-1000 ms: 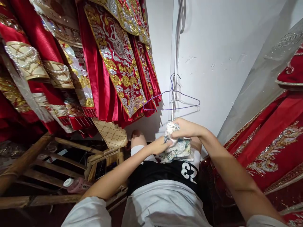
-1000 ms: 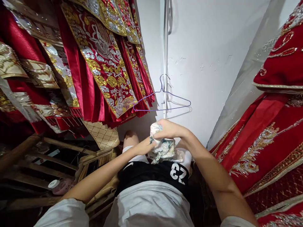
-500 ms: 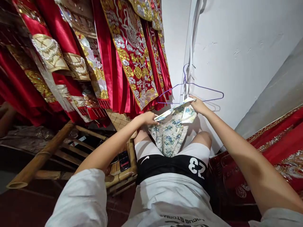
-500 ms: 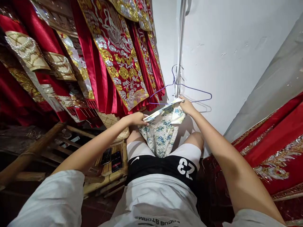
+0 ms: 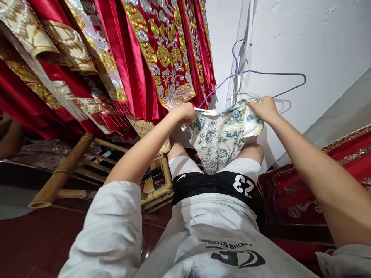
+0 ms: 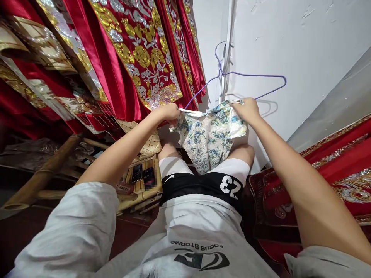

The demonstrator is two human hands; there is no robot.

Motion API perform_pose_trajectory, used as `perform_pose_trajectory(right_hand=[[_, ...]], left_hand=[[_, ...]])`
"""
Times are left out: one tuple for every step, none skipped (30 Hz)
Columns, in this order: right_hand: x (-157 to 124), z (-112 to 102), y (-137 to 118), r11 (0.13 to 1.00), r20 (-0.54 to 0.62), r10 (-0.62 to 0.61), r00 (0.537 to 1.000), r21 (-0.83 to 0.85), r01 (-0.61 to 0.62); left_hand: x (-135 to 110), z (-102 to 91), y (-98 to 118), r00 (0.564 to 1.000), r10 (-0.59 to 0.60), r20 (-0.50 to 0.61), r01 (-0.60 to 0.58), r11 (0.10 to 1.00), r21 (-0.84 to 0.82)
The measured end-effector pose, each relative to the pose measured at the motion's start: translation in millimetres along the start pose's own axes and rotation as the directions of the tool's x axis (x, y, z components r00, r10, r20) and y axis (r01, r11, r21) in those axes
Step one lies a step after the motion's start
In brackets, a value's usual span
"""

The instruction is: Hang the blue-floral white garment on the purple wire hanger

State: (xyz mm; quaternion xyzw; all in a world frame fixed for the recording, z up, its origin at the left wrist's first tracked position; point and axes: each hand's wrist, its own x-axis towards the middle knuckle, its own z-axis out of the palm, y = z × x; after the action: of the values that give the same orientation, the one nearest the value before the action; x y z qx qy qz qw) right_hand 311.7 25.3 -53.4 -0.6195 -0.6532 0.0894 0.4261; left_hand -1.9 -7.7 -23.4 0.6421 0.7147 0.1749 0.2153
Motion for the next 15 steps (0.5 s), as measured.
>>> perform_pose_trajectory(right_hand=[[-3,2,-1,0.999,-0.001,-0.004,1.000,0.039,0.004],[-6,4,-1,0.997,-0.007,-0.010,1.000,0.072,0.011],[-10,6,-2,0.996,-0.018,-0.015,1.000,0.092,0.017],[-15,8,-3,0.995,-0.032,-0.019,0.999,0.100,0.022],[-19,9,-5,0.995,-0.048,-0.023,0.999,0.100,0.028],[-24,9,-7,0.994,-0.063,-0.030,0.998,0.100,0.036],[-28,10,-11,0.993,-0.073,-0.040,0.997,0.104,0.048],[-32,9,-14,0.992,-0.076,-0.050,0.996,0.113,0.059],[-34,7,-18,0.990,-0.072,-0.059,0.996,0.125,0.068],[-36,5,-22,0.987,-0.063,-0.070,0.996,0.138,0.078],[-37,1,-25,0.985,-0.061,-0.086,0.994,0.147,0.094],[-37,-3,-27,0.981,-0.078,-0.110,0.991,0.150,0.121],[-35,-10,-26,0.976,-0.120,-0.137,0.983,0.151,0.154],[-33,-17,-24,0.970,-0.180,-0.164,0.970,0.151,0.192],[-30,-24,-21,0.962,-0.253,-0.184,0.950,0.150,0.227]], left_hand=[[4,-3.7,3,1.000,0.009,0.001,-0.009,1.000,-0.008],[8,-7.2,6,0.999,0.048,-0.014,-0.048,0.999,-0.017],[12,-10.4,9,0.993,0.116,-0.039,-0.117,0.993,-0.027],[17,-13.2,12,0.977,0.202,-0.065,-0.205,0.978,-0.034],[23,-15.4,16,0.951,0.297,-0.089,-0.301,0.953,-0.041],[28,-17.2,21,0.915,0.387,-0.110,-0.394,0.918,-0.049],[33,-18.5,27,0.878,0.461,-0.126,-0.471,0.880,-0.059],[37,-19.3,32,0.845,0.516,-0.142,-0.528,0.846,-0.073],[41,-20.0,38,0.819,0.552,-0.159,-0.568,0.818,-0.087],[43,-20.9,43,0.799,0.574,-0.177,-0.595,0.798,-0.096],[44,-22.3,47,0.788,0.587,-0.186,-0.610,0.786,-0.099],[44,-24.6,50,0.784,0.594,-0.182,-0.615,0.783,-0.095],[42,-27.9,52,0.785,0.597,-0.166,-0.614,0.785,-0.084],[38,-32.5,53,0.787,0.601,-0.139,-0.613,0.788,-0.067],[34,-37.9,53,0.787,0.607,-0.110,-0.613,0.789,-0.041]])
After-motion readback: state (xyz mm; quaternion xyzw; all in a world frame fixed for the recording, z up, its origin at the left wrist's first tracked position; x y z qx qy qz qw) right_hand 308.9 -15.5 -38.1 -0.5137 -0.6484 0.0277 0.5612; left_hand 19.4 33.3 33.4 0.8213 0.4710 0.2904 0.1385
